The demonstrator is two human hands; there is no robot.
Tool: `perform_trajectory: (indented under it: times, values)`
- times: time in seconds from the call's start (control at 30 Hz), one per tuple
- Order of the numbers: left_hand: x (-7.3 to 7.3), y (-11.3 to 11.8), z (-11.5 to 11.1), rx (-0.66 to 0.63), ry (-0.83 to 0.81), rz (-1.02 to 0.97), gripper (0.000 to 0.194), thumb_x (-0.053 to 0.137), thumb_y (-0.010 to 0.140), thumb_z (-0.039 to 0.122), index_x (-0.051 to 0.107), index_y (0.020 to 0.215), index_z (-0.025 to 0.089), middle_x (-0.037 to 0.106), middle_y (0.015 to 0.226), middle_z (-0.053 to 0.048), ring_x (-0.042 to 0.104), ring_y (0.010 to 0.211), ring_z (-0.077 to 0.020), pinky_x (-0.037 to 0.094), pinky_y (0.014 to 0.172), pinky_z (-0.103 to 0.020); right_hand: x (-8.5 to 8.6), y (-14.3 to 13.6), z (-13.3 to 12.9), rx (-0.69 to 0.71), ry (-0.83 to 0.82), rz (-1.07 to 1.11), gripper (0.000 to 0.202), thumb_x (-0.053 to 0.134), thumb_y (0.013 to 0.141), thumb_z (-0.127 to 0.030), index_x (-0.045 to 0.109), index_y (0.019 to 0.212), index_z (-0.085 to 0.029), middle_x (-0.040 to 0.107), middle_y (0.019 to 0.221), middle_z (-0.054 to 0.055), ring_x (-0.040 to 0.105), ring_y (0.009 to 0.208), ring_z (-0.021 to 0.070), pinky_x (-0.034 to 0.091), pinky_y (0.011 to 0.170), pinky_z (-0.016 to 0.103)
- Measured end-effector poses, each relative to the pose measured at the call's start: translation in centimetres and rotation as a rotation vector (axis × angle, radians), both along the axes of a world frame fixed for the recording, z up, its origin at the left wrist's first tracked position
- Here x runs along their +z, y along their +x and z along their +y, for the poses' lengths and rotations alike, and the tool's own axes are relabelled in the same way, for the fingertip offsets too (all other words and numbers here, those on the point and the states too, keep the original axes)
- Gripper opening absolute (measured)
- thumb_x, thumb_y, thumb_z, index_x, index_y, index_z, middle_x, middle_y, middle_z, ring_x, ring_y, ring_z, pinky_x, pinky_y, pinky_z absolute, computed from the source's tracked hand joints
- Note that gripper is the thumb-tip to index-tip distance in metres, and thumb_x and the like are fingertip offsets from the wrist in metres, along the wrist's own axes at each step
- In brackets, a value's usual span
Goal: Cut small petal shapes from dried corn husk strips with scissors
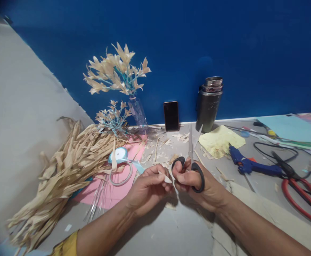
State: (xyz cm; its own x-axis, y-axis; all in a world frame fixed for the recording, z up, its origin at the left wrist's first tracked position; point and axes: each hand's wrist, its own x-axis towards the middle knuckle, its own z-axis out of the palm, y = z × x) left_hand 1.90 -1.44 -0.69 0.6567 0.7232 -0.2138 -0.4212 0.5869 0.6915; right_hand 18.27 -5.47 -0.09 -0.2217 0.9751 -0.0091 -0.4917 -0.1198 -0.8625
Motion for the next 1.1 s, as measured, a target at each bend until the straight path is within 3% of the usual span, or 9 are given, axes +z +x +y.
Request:
perform_trajectory:
  times: [0.1,0.23,0.47,0.53,0.6,0.7,0.83,0.93,1.1]
  values:
    - [0.1,-0.1,0.1,0.034,0.04,0.042,0.017,0.08,0.065,0.019,0.063,0.064,0.014,0.06,0.057,0.0,0.055,0.055,-0.0109,0.043,0.063,-0.025,0.5,-0.1,-0.1,-0.055,0.031,-0.186,0.027,0.077,0.072,-0.038,0.06,0.079,-0.019,0.055,0.064,-0.002,0.048,0.061,0.0146,0.035,0.058,0.027]
    - [0.2,0.0,-0.2,0.054,0.086,0.112,0.018,0.08,0.064,0.018,0.064,0.063,0.013,0.059,0.055,0.0,0.054,0.055,-0.01,0.04,0.061,-0.023,1.0,-0.6,-0.2,-0.111,-0.053,-0.304,0.03,0.082,0.066,-0.032,0.059,0.08,-0.02,0.061,0.066,-0.001,0.054,0.065,0.0175,0.039,0.062,0.029]
    - [0.4,0.2,-0.2,0.061,0.044,0.03,0.02,0.079,0.066,0.021,0.06,0.064,0.014,0.058,0.055,0.0,0.053,0.054,-0.0101,0.041,0.063,-0.025,0.2,-0.1,0.1,-0.048,-0.029,-0.019,0.025,0.078,0.071,-0.034,0.059,0.075,-0.018,0.046,0.064,-0.005,0.038,0.057,0.0105,0.03,0.055,0.025]
    - [0.6,0.0,0.2,0.117,0.045,0.04,0.022,0.078,0.068,0.021,0.058,0.064,0.015,0.054,0.054,0.002,0.051,0.054,-0.0099,0.041,0.062,-0.025,0.0,0.5,0.3,-0.081,-0.023,-0.042,0.027,0.078,0.074,-0.038,0.061,0.079,-0.018,0.043,0.065,-0.005,0.034,0.056,0.01,0.029,0.054,0.024]
    - [0.8,-0.2,0.5,0.159,0.064,0.065,0.022,0.077,0.07,0.022,0.056,0.065,0.016,0.053,0.054,0.003,0.051,0.054,-0.0099,0.04,0.062,-0.025,-0.1,0.9,0.3,-0.088,0.021,-0.198,0.036,0.073,0.079,-0.051,0.064,0.083,-0.017,0.048,0.066,-0.003,0.035,0.056,0.0111,0.03,0.053,0.025]
    - [1.2,-0.6,0.8,0.178,0.112,0.121,0.019,0.075,0.069,0.023,0.057,0.067,0.016,0.057,0.057,0.001,0.053,0.057,-0.0109,0.041,0.064,-0.026,-0.2,1.3,0.2,0.052,0.096,-0.477,0.055,0.057,0.085,-0.069,0.067,0.089,-0.015,0.061,0.072,0.003,0.041,0.057,0.0133,0.031,0.053,0.027]
    - [1.9,-0.8,0.9,0.227,0.157,0.137,0.018,0.075,0.064,0.022,0.058,0.066,0.016,0.058,0.063,0.001,0.057,0.062,-0.0123,0.042,0.065,-0.026,-0.5,1.2,0.0,0.261,0.153,-0.599,0.058,0.053,0.086,-0.072,0.066,0.086,-0.015,0.068,0.072,0.007,0.055,0.064,0.0182,0.038,0.059,0.029]
    - [2.2,-0.9,1.0,0.259,0.174,0.156,0.018,0.074,0.063,0.023,0.058,0.067,0.017,0.059,0.066,0.001,0.06,0.064,-0.0137,0.043,0.064,-0.026,-0.6,1.1,-0.1,0.301,0.153,-0.644,0.054,0.056,0.086,-0.069,0.065,0.079,-0.017,0.068,0.069,0.006,0.059,0.066,0.0191,0.041,0.061,0.028]
    - [2.0,-0.8,1.2,0.265,0.205,0.157,0.015,0.072,0.062,0.023,0.058,0.065,0.017,0.059,0.065,0.0,0.059,0.06,-0.013,0.045,0.063,-0.027,-0.3,0.9,-0.2,0.326,0.118,-0.728,0.053,0.06,0.082,-0.069,0.063,0.072,-0.017,0.064,0.065,0.005,0.052,0.058,0.0163,0.037,0.051,0.026]
